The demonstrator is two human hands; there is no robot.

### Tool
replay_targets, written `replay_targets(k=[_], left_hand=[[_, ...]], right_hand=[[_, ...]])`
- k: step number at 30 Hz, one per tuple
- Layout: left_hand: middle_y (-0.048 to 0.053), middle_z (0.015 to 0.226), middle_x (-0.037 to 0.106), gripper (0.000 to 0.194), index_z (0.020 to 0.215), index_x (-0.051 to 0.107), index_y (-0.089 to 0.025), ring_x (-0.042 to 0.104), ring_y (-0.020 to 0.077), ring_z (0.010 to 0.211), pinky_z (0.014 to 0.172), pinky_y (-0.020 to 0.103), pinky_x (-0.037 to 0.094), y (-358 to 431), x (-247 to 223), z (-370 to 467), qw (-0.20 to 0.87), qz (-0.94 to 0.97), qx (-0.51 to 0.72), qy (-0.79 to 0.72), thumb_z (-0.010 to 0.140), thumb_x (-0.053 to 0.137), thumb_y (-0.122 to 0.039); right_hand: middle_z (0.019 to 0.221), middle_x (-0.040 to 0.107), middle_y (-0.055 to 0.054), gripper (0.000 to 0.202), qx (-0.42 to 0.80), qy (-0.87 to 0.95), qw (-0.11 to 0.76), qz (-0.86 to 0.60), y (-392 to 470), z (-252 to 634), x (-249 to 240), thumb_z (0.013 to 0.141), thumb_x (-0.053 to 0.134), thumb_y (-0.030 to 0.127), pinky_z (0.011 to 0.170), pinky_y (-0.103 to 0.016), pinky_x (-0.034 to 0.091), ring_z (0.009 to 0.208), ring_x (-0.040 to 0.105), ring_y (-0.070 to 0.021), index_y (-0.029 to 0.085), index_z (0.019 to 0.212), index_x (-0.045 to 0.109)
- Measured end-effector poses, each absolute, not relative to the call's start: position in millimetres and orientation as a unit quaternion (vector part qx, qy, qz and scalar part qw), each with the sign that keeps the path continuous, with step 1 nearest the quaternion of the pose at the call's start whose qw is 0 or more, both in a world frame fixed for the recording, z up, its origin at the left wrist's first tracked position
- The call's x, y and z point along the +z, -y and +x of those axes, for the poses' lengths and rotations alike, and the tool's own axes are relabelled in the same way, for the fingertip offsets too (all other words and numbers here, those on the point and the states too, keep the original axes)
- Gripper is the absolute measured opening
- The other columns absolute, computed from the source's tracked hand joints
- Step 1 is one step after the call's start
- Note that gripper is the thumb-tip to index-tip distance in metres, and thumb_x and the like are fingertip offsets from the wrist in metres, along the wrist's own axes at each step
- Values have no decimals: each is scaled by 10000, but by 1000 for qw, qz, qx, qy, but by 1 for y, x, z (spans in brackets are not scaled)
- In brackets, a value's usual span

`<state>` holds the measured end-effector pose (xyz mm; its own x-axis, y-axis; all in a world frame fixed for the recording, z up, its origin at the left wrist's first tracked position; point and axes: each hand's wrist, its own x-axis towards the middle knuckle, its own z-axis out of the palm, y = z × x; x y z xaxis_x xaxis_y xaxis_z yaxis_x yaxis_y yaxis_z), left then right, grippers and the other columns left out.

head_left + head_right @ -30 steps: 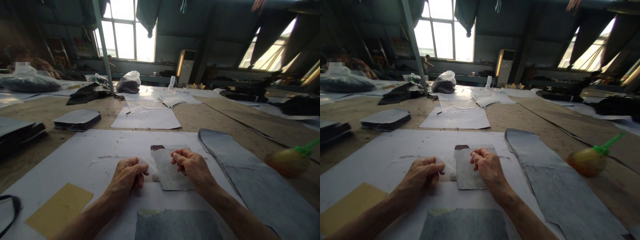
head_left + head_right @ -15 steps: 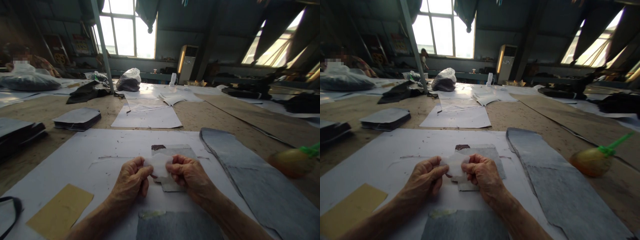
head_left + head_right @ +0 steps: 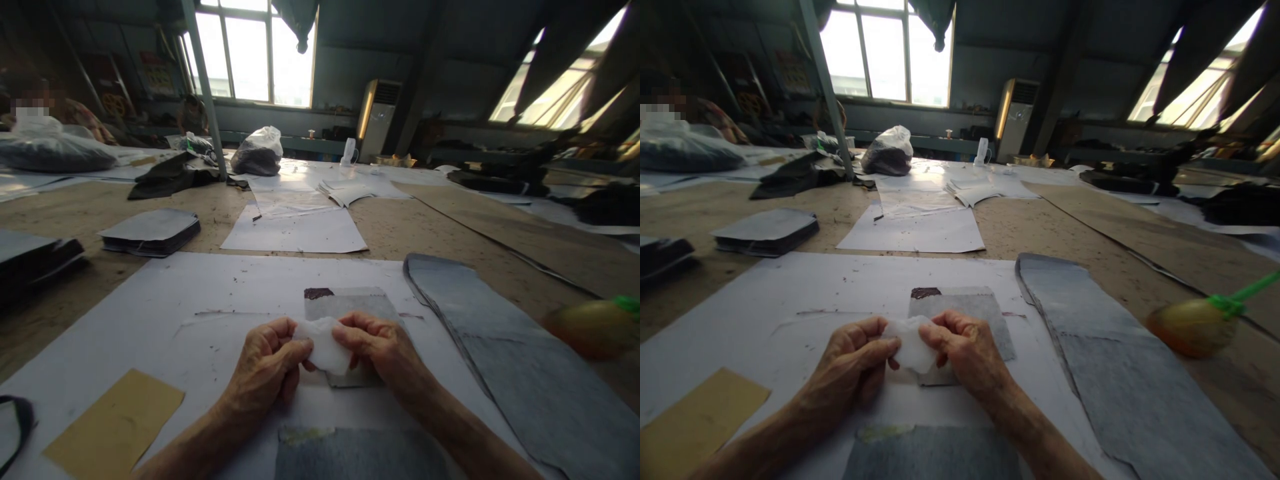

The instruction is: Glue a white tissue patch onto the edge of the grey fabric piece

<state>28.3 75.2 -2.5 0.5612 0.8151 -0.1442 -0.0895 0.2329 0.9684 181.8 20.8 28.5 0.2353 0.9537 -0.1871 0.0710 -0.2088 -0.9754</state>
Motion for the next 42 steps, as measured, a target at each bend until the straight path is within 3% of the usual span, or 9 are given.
replay_targets(k=[6,11,17,23,28,31,34,42], left_hand=[[-25,518,532,240,695,508,-120,312,9,277,289,127,175,-76,-7,26,718,533,322,-313,692,616,-334],[11,627,582,274,795,555,-109,345,10,330,326,133,214,-75,-4,26,721,547,321,-279,693,617,-356],[-43,402,422,237,632,532,-111,272,16,299,314,136,165,-75,-4,26,710,552,313,-306,724,572,-326],[-57,391,376,186,699,561,-115,240,23,310,311,137,164,-75,-5,23,729,554,272,-295,682,558,-300],[-68,374,352,212,696,544,-122,226,23,301,298,132,144,-74,-3,27,729,543,272,-317,677,553,-333],[-69,382,361,233,646,516,-121,211,10,304,298,125,119,-74,-1,29,725,539,275,-330,665,572,-346],[-46,428,446,264,609,467,-125,217,-1,317,305,120,113,-75,-1,29,719,539,275,-342,664,602,-345],[-41,465,478,282,688,480,-134,246,14,301,311,145,129,-77,-4,28,707,543,299,-340,717,566,-401]], right_hand=[[558,526,23,255,466,409,491,-612,-23,182,22,625,665,387,455,-180,339,483,428,-67,145,648,590],[494,515,26,338,473,385,508,-608,-23,174,16,669,605,472,357,-171,276,373,377,-58,149,753,547],[555,574,-6,313,493,388,502,-595,-19,169,20,694,598,429,372,-169,307,427,482,-91,141,787,520],[498,484,34,270,500,416,465,-600,-17,175,27,692,616,385,430,-159,297,442,388,-46,120,665,568],[507,486,50,243,503,377,502,-594,-17,169,22,658,654,359,403,-151,297,428,372,-42,136,693,564],[546,530,32,297,510,358,508,-594,-18,169,18,611,676,395,417,-169,347,446,423,-65,144,723,563],[502,485,45,339,521,339,508,-596,-21,172,16,592,669,448,400,-180,347,416,393,-65,155,699,535],[499,447,55,395,494,316,530,-612,-23,172,12,582,657,507,375,-181,334,402,378,-63,160,705,515]])
